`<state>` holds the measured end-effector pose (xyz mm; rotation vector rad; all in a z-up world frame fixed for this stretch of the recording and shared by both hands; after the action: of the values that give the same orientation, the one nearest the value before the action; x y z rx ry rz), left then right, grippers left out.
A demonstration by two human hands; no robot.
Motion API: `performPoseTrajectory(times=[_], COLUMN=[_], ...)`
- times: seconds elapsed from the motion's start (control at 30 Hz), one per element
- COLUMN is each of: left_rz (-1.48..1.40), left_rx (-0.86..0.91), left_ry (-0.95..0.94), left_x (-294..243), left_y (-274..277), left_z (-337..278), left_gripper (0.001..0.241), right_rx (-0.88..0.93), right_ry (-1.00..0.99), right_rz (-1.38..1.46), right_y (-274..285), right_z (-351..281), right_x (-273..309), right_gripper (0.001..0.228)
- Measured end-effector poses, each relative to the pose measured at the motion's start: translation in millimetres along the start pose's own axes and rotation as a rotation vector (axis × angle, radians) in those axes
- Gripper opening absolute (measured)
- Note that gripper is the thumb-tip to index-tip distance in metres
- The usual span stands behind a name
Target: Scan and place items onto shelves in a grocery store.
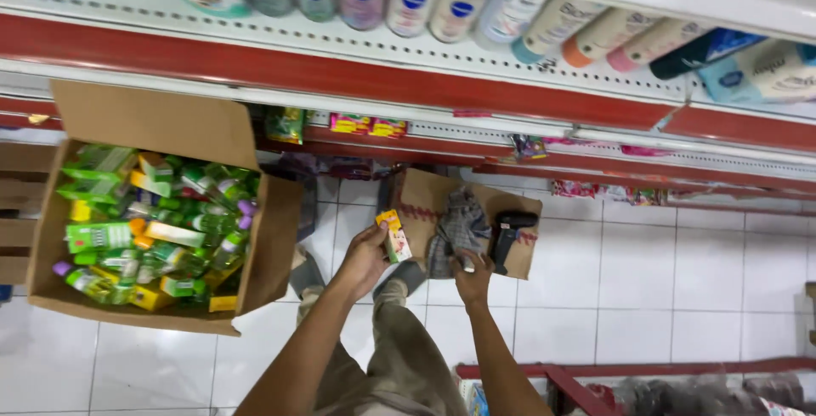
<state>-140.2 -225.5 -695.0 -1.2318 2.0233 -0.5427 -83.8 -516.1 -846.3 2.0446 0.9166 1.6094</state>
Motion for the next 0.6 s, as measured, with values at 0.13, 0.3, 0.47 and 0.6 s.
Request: performPoseTrajectory(times=[0.13,0.3,0.47,0.6], left_rz=[-0.036,-0.083,-0.121,-0.109], left_rx=[0.046,0.097,0.180,0.279], left_ry=[0.021,0.016,-0.025,-0.095], left_x=[16.5,30.0,8.3,-30.7], left_y=[-35.2,-50.3,-79.6,-133.8], left_z=[13.8,23.8,30.8,2.2], left_gripper=[0.044,0.042,0.036,0.036], right_rx=[-0.003,0.310,0.151,0.262], right_ry=[0.283,-0.238,0.669,0.072], right_rz=[-0.039,0.150,-0.022,0.574], right_y=[7.9,23.2,118.7,204.1], right_z=[21.9,18.7,9.8,-9.9], right_x=[-18.7,-10.2,82.3,159.4], right_gripper=[0.035,0.049,0.023,0.040])
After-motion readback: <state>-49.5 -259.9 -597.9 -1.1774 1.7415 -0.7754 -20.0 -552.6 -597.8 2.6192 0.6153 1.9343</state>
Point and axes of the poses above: each hand's wrist, its own z-axis towards the middle knuckle, its own y-axis out of the back of the hand, x = y × z, the point moved 2 cm from there along z, towards the middle knuckle, and after that the axes turned 2 degrees about x, right-handed, at the moved point
